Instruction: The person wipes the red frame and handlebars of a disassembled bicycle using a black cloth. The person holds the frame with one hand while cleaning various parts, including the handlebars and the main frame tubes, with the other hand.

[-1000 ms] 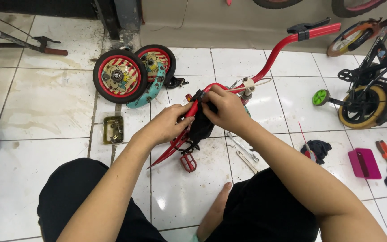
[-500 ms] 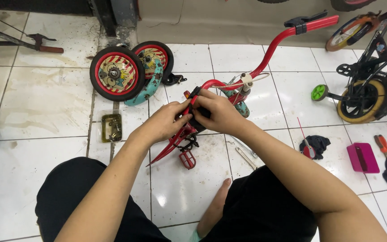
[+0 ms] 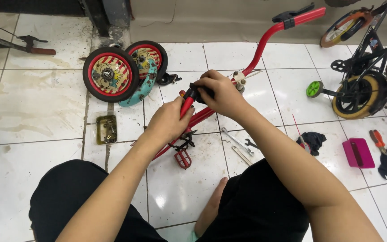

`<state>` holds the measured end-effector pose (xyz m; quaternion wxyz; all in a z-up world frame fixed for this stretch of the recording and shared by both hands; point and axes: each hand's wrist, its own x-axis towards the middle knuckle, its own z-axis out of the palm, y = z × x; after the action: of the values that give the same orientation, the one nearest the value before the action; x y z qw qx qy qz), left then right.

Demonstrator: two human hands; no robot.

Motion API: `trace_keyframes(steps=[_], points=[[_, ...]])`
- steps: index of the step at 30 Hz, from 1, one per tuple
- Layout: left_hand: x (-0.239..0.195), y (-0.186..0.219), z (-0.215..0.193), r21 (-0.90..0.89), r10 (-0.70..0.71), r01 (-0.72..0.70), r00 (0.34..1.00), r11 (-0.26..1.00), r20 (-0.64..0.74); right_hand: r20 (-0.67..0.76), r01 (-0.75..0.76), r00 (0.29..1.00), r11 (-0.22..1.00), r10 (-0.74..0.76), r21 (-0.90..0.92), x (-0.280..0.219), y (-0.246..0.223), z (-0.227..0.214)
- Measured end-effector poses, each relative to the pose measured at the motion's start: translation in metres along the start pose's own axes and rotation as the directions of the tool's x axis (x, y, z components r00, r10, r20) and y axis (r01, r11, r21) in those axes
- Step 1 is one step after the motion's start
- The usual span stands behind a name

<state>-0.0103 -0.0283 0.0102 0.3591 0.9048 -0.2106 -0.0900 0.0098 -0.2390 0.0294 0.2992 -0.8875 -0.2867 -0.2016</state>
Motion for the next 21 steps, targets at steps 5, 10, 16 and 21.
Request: trace_keyframes(steps=[5,10,16,21], points=[[0.002,0.010,-0.004,0.118,0.001,0.000,1.000,0.993,-0.006,0.015,-0.086,0.995,0.889,0.104,-0.451,-0.007,0.057,0.017],[0.011,0.001,-0.004,0.151,-0.018,0.020,1.000,0.988,-0.020,0.039,0.019,0.999,0.973,-0.010,-0.231,-0.005,0.020,0.010],[0.013,-0.002,-0.011,0.241,-0.008,0.008,1.000,0.971,0.002,0.185,-0.070,0.982,0.970,0.026,0.233,-0.027,0.007,-0.014],[0.007,0.006,-0.016,0.254,0.020,-0.025,1.000,0.967,0.022,0.580,-0.469,0.706,0.882,0.406,-0.046,-0.059,0.048,0.010]])
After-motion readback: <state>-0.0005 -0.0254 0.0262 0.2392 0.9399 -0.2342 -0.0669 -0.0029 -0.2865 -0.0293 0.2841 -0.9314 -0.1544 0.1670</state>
